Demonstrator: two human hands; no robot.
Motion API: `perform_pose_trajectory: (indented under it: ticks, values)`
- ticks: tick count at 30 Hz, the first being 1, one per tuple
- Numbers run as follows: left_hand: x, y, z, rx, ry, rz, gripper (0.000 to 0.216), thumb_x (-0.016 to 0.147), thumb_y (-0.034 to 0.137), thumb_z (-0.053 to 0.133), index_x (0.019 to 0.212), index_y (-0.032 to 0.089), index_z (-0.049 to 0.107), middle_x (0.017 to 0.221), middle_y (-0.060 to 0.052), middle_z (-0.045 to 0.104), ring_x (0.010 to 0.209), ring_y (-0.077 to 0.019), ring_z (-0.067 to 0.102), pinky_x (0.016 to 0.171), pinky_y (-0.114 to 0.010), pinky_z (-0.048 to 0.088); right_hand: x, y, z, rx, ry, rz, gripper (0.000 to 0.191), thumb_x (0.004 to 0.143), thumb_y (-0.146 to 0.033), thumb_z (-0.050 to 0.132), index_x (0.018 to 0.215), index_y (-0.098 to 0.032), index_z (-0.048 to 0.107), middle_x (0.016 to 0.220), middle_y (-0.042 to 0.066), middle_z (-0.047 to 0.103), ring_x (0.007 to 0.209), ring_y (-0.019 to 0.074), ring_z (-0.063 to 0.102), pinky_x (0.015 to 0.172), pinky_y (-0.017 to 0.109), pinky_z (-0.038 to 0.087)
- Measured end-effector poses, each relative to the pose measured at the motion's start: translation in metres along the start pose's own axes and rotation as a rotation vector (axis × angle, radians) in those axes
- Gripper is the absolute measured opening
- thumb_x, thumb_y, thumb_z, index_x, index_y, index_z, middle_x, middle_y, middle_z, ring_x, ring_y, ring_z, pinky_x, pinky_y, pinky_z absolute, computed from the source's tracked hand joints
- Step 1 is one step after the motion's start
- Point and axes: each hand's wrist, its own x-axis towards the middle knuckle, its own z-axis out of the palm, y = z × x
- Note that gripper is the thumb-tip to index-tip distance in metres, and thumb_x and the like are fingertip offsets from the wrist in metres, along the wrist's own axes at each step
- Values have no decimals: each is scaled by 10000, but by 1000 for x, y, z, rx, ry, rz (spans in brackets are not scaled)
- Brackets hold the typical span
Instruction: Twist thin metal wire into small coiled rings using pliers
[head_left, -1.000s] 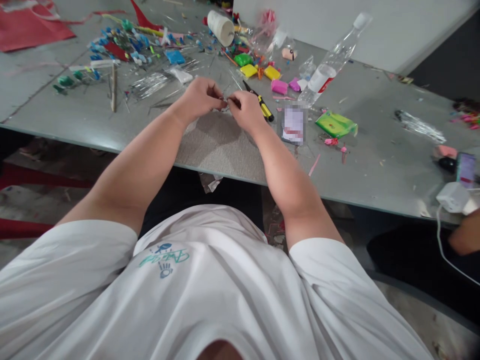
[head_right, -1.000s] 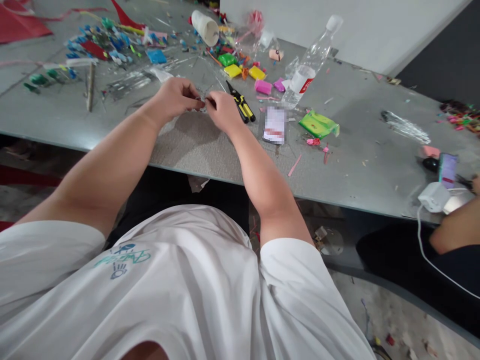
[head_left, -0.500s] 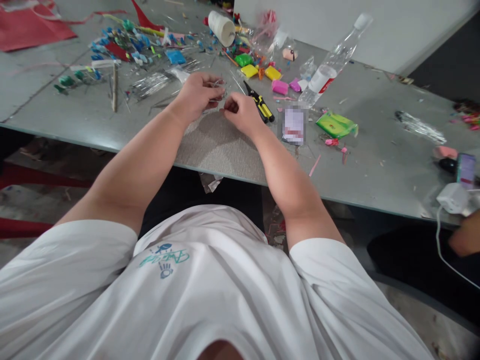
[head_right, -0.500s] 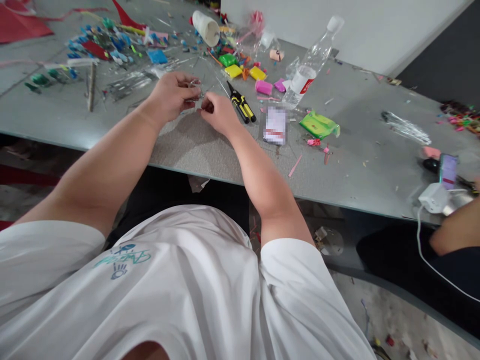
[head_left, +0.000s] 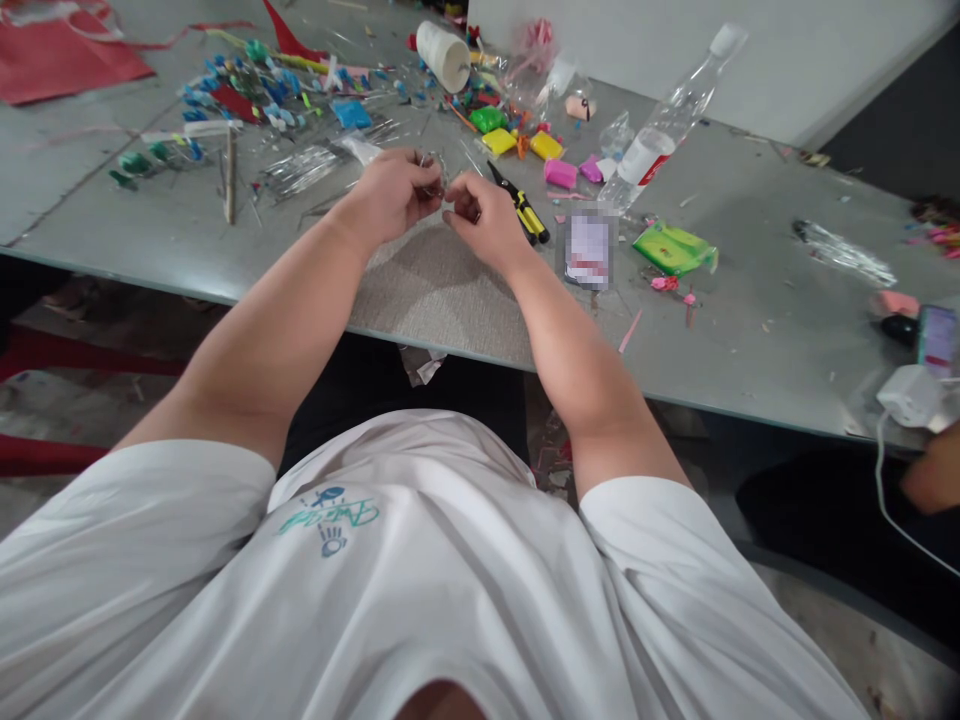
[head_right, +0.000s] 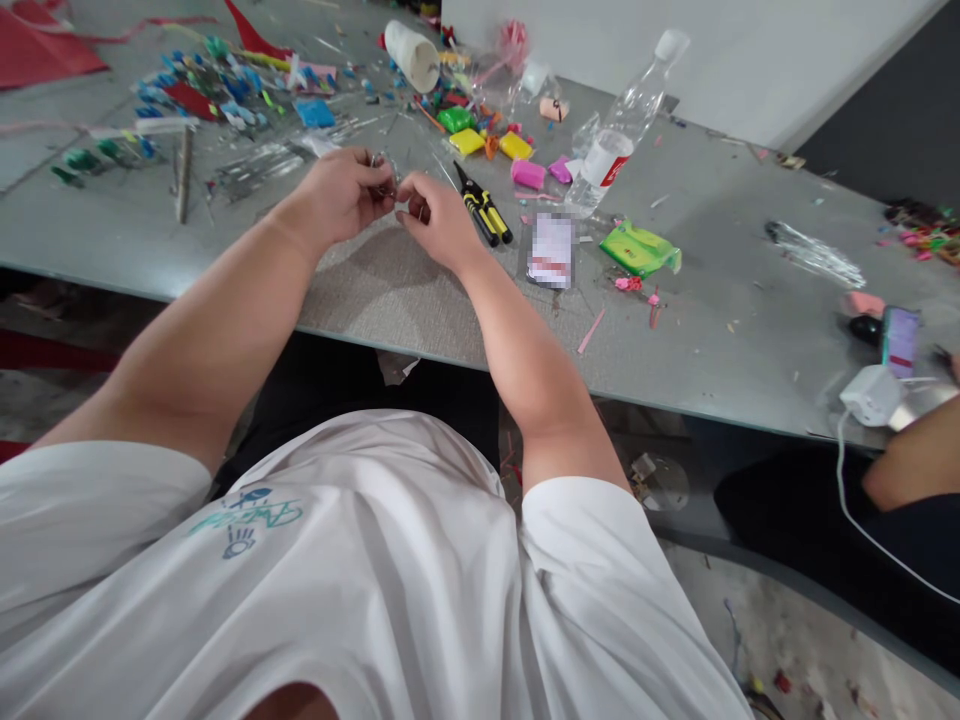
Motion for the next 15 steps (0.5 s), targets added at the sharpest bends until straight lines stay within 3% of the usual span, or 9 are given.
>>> perform_pose_trajectory:
  ticks: [4,8,10,15]
  values:
    - [-2,3,4,-63,23,-39,508,840,292,1019,858,273,512,753,49,553,855,-141,536,969,-379,581,2,7,3,-10,14,-72,173,1014,-236,822,1063,-305,671,925,-4,693,860,211,681,936,384,611]
    - [-10,9,14,-160,148,-36,335,1048,75,728,824,237,540,759,12,540,757,-138,567,777,-313,545,4,13,5,-15,1,-115,165,1061,-312,818,1106,-296,660,977,4,692,897,217,695,986,394,631]
    - [-14,9,18,-166,153,-22,364,1088,29,648,808,238,546,769,1,537,745,-140,590,745,-293,540,4,15,6,-13,-1,-123,177,1065,-331,824,1113,-291,658,994,6,690,915,218,697,1020,405,641]
    - [-17,8,20,-158,115,23,431,1088,-10,677,766,245,545,777,-1,539,742,-146,596,715,-290,505,4,12,8,-3,9,-127,174,1047,-237,826,1103,-277,666,970,-8,676,905,204,688,1049,413,645]
